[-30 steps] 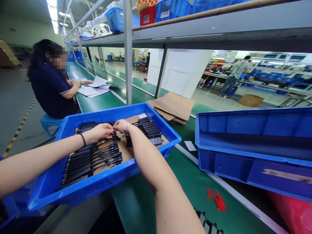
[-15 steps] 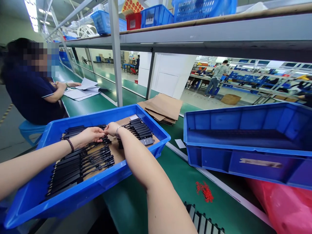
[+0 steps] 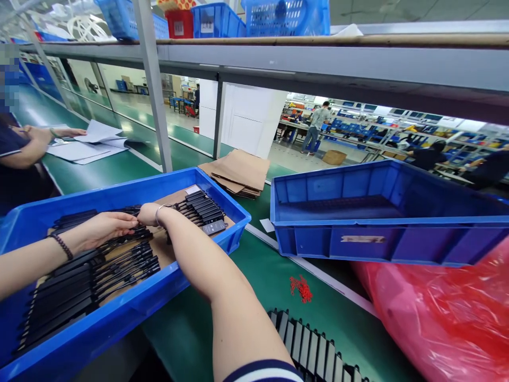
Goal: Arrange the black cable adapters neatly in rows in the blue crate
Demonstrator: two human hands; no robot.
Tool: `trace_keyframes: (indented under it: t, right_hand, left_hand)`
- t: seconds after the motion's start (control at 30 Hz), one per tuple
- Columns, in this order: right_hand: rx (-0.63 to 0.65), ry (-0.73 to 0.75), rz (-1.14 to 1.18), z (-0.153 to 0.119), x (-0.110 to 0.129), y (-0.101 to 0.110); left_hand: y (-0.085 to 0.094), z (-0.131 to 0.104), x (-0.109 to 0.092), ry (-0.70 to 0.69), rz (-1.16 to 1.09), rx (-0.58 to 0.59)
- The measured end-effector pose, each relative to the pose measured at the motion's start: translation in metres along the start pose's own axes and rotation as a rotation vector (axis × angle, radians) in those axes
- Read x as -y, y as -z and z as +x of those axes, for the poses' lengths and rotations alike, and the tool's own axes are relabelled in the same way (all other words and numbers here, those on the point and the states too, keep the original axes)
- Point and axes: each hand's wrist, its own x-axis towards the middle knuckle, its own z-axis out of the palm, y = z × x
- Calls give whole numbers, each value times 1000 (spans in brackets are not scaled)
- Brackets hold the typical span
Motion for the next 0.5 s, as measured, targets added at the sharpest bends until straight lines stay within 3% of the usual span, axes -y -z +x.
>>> trace_keyframes:
  t: [0.23,0.5]
  right_hand:
    - [-6,-34,115,-1,-11,-4]
    - [-65,-90,221,10,-26,-10]
  left_hand:
    - [-6,-5,-2,-51,-127,84]
    - [-3,-2,4,-102,-140,57]
